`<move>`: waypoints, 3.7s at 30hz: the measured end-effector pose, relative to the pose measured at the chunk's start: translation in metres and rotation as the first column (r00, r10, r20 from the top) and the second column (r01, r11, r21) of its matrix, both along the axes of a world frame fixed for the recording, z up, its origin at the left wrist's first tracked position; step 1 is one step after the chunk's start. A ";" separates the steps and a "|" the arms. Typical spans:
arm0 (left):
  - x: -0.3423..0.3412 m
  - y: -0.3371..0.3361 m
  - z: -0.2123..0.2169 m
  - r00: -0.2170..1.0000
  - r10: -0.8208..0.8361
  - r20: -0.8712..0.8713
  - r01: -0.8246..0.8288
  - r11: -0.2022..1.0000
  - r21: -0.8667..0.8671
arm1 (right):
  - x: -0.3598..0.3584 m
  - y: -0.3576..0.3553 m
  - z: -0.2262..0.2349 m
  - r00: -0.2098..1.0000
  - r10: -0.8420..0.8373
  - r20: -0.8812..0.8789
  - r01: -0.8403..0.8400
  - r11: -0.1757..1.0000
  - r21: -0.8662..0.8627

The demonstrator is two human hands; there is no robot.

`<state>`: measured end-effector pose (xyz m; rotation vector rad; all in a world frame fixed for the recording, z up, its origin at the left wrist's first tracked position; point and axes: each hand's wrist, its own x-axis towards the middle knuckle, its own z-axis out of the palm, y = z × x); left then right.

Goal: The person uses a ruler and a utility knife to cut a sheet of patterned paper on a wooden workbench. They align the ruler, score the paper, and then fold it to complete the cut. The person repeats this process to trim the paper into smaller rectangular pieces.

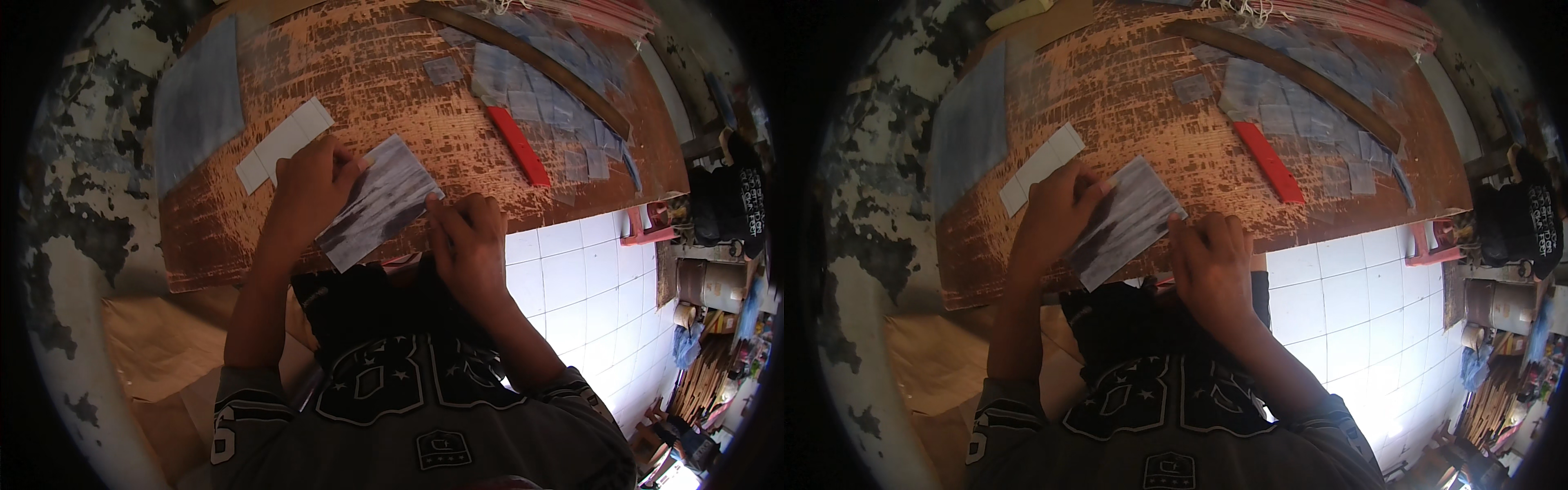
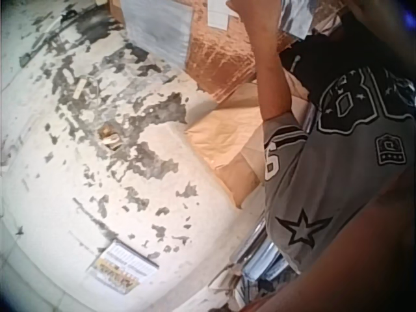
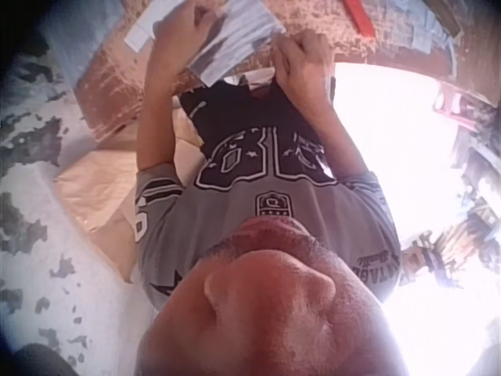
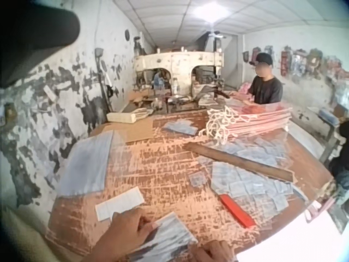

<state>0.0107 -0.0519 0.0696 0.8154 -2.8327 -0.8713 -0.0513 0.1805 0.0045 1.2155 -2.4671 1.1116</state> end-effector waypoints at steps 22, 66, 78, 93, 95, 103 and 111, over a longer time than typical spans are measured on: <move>0.023 -0.008 0.009 0.990 -0.066 -0.124 0.117 0.878 0.465 | -0.001 0.006 0.011 0.995 0.027 0.097 -0.020 0.997 -0.074; 0.027 0.035 0.000 0.654 0.549 -0.521 0.237 0.506 0.830 | -0.049 -0.036 0.063 0.460 0.451 0.765 -0.144 0.888 -0.437; 0.044 0.030 -0.011 0.702 0.541 -0.463 0.133 0.540 0.831 | -0.059 -0.021 0.054 0.437 0.415 0.798 -0.277 0.906 -0.320; 0.019 0.022 -0.033 0.814 0.456 -0.360 -0.026 0.648 0.761 | -0.084 -0.012 0.039 0.550 0.211 0.808 -0.180 0.975 -0.132; 0.018 0.022 -0.032 0.804 0.465 -0.371 -0.025 0.650 0.760 | -0.074 -0.010 0.048 0.640 0.143 0.755 -0.114 0.989 -0.090; 0.015 0.025 -0.032 0.828 0.436 -0.352 -0.086 0.720 0.689 | -0.043 0.011 0.042 0.947 -0.035 0.319 0.060 0.996 -0.066; 0.015 0.026 -0.034 0.821 0.448 -0.355 -0.095 0.719 0.689 | -0.015 0.025 0.024 0.988 0.156 -0.007 -0.156 0.987 -0.044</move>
